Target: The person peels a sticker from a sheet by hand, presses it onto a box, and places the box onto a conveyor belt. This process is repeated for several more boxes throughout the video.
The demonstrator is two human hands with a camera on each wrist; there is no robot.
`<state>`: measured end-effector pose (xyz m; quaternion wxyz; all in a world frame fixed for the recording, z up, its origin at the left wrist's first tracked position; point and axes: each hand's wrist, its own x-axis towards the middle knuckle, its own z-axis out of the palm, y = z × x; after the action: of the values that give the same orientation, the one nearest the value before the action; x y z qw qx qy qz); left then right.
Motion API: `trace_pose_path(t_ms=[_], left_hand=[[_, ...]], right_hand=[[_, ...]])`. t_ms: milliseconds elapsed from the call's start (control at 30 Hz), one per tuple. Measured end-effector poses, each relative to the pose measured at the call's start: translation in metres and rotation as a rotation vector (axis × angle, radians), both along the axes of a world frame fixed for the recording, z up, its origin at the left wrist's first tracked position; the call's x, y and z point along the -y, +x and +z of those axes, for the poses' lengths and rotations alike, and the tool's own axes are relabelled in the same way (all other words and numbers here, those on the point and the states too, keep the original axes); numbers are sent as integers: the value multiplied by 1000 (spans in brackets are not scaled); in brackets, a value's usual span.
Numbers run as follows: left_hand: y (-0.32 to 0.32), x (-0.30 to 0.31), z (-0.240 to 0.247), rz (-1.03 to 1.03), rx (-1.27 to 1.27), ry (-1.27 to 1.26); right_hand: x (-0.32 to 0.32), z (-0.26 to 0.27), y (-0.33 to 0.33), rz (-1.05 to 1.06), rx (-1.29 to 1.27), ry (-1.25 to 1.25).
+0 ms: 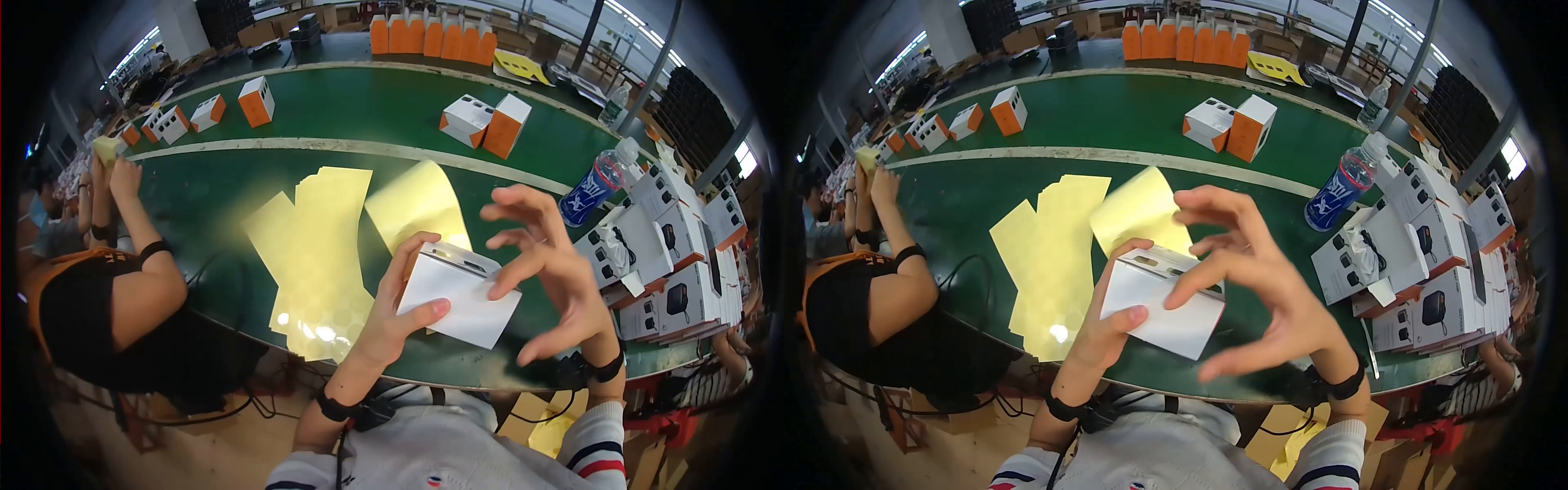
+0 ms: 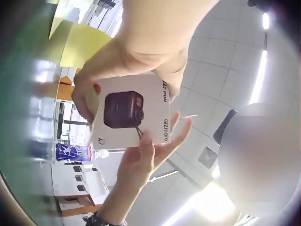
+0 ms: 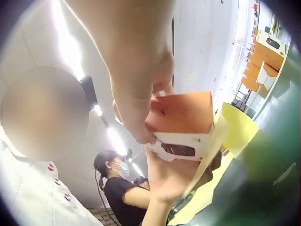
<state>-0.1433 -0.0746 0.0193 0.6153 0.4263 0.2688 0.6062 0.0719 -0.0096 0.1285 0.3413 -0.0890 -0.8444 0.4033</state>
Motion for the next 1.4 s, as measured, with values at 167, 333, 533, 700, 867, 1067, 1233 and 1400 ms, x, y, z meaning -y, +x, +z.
trace_pose_path(t_ms=[167, 333, 533, 700, 867, 1067, 1233, 1400], left_hand=[[7, 6, 8, 116, -78, 37], [-11, 8, 4, 64, -464, 339], [-4, 15, 3, 119, -405, 345], [-12, 15, 2, 102, -496, 397], [-12, 15, 1, 41, -415, 322], [-4, 12, 4, 43, -332, 306], [0, 14, 1, 48, -249, 157], [-6, 7, -7, 89, -162, 126]], right_hand=[[6, 19, -5, -31, 120, -349], [-19, 10, -13, 72, 172, -341], [-25, 6, -27, -56, 225, -275], [-30, 2, -31, -65, 264, -190], [-37, -2, -32, -53, 232, -142], [-35, -3, -36, -241, 173, 44], [-15, 14, -22, -161, 2, -335], [9, 15, -12, -31, 119, -438]])
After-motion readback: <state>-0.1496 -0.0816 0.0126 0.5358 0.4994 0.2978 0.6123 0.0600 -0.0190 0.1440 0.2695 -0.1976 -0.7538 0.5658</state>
